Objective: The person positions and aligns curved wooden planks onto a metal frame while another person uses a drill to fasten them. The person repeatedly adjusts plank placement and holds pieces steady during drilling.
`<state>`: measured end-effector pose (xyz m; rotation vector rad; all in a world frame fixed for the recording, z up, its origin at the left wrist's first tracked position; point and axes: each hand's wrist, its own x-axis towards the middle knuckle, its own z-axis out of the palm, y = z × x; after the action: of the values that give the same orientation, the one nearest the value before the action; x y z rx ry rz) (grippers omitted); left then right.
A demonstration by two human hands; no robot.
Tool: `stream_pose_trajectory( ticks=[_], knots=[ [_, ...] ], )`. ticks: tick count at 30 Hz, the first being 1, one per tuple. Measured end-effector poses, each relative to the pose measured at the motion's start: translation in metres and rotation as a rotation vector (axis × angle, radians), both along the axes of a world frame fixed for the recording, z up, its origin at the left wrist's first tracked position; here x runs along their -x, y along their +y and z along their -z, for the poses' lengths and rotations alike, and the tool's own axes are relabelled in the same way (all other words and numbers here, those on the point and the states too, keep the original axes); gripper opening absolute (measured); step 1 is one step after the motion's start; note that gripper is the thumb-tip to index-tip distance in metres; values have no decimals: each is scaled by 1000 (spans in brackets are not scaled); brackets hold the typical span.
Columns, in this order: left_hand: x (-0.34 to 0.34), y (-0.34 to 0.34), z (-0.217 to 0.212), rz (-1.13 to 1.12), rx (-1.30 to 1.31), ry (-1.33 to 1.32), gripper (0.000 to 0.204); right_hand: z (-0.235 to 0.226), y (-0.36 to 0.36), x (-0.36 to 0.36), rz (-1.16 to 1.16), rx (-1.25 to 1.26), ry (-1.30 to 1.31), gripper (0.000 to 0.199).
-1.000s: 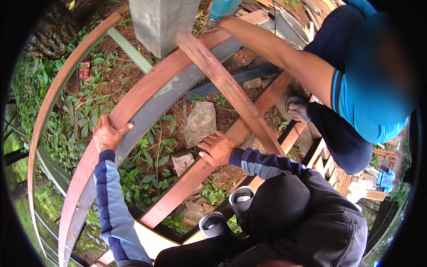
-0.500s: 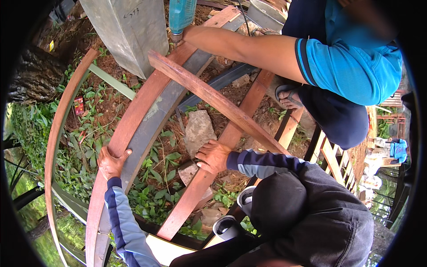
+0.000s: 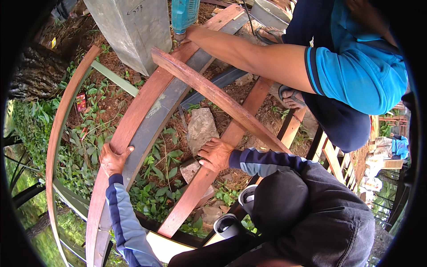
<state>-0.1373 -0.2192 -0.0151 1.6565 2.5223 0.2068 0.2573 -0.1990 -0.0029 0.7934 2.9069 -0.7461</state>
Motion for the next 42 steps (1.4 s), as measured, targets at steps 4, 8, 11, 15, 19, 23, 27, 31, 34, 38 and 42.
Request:
stream_pose_trajectory(
  ticks=[4,8,11,15,19,23,27,31,34,38,42],
  knots=[
    [1,0,2,-2,1,-5,92,0,0,0,7,-11,17,38],
    [2,-1,4,0,-4,-8,93,-1,0,-1,2,7,-1,38],
    [2,-1,4,5,-7,5,93,-1,1,0,3,9,-3,38],
    [2,0,2,0,0,-3,92,-2,0,1,5,-5,-9,39],
    [0,0,1,1,-6,-2,92,-3,1,1,-4,18,-33,38],
    [0,0,-1,4,-2,2,91,-2,1,1,3,14,-8,38],
    [0,-1,-2,-8,14,-20,92,-1,0,1,7,-14,14,38],
    [-1,0,-3,-9,24,-17,92,-2,1,1,-5,40,-58,39],
    [-1,1,-4,-14,36,-32,92,-4,1,1,-11,27,-70,39],
    [-1,1,-5,-13,33,-31,92,-4,1,2,0,18,-46,38],
    [-1,1,-5,-12,29,-22,92,-4,1,2,-4,24,-60,38]
  ],
)
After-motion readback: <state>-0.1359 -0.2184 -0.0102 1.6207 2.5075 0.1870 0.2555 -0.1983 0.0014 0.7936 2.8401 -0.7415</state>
